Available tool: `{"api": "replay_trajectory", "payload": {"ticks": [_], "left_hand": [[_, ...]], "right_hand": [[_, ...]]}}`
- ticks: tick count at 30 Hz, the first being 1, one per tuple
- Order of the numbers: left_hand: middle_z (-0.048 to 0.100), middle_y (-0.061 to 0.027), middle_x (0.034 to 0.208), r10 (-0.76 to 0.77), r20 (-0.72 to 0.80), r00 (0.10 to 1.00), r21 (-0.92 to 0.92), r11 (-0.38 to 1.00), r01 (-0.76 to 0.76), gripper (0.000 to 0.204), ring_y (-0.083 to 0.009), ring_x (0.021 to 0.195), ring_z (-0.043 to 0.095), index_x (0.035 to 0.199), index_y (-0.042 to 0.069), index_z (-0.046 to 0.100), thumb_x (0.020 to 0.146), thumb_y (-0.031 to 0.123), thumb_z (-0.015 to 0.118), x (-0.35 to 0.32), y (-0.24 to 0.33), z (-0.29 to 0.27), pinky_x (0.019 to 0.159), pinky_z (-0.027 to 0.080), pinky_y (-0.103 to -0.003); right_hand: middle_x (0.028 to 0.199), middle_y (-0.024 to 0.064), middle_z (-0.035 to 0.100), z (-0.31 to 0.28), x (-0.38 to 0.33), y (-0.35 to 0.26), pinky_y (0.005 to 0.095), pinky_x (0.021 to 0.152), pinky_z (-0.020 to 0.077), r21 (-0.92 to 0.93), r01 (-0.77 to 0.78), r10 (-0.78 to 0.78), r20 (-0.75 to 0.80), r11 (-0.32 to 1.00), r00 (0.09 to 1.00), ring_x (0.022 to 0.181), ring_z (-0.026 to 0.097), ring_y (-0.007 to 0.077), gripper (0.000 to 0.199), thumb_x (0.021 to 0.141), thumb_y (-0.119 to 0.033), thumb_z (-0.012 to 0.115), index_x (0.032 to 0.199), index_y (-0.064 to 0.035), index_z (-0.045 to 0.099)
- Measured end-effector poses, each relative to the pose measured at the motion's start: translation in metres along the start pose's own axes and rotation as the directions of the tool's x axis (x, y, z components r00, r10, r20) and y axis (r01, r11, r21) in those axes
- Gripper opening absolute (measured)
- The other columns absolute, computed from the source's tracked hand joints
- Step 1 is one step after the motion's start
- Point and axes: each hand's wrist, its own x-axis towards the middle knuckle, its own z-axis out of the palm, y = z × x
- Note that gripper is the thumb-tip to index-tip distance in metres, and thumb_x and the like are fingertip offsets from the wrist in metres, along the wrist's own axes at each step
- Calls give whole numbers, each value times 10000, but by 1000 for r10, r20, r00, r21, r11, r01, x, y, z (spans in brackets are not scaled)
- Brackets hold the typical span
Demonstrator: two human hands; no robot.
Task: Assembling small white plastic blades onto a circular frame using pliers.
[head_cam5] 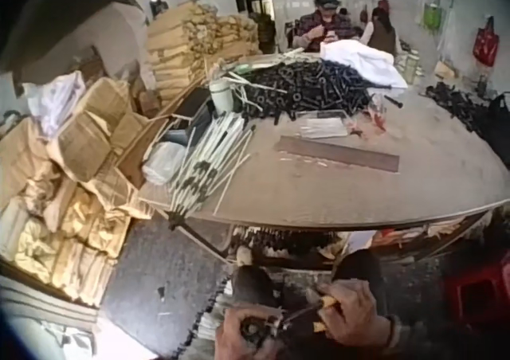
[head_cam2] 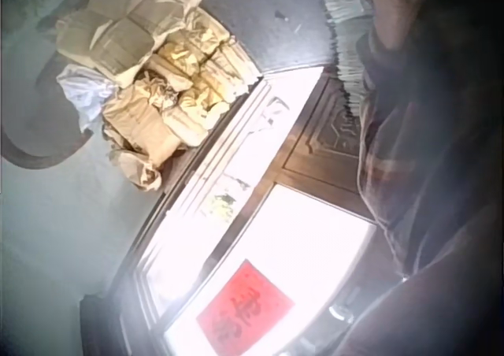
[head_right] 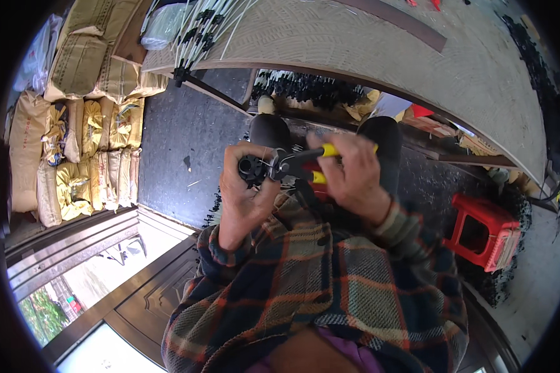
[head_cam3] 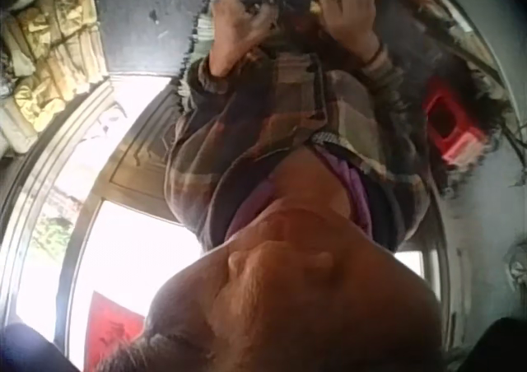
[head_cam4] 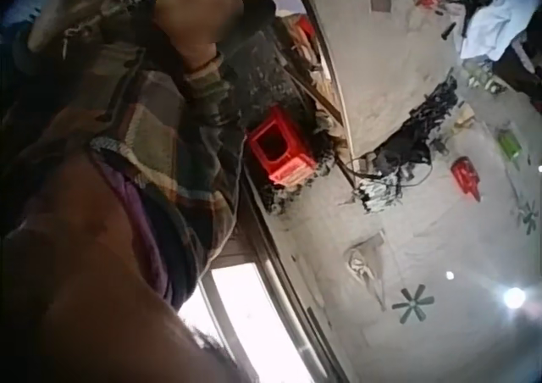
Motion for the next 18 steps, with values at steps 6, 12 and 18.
{"api": "replay_trajectory", "payload": {"ticks": [6,12,18], "left_hand": [[517,-95,772,-58,105,993,4,998,58,289,-265,679,548,924,36,451,680,-4,599,3,7,-1,639,379,-313],[531,-99,781,7,48,999,52,999,-9,293,-258,684,560,930,32,450,684,-2,605,-2,4,-4,629,388,-318],[558,-104,816,-39,45,998,3,999,39,353,-261,731,586,980,31,449,670,-26,608,-2,10,-6,657,433,-313]], "right_hand": [[1096,-22,470,-10,48,44,389,977,244,-488,207,-355,-232,848,906,1055,472,119,164,754,-194,660,900,-170,590],[1032,1,484,7,25,23,420,930,278,-430,73,-201,-259,900,945,961,505,185,443,663,-59,753,961,-108,429],[1006,23,494,1,14,24,352,828,386,-112,2,-32,-261,994,965,900,522,180,315,727,-133,663,981,-58,493]]}}
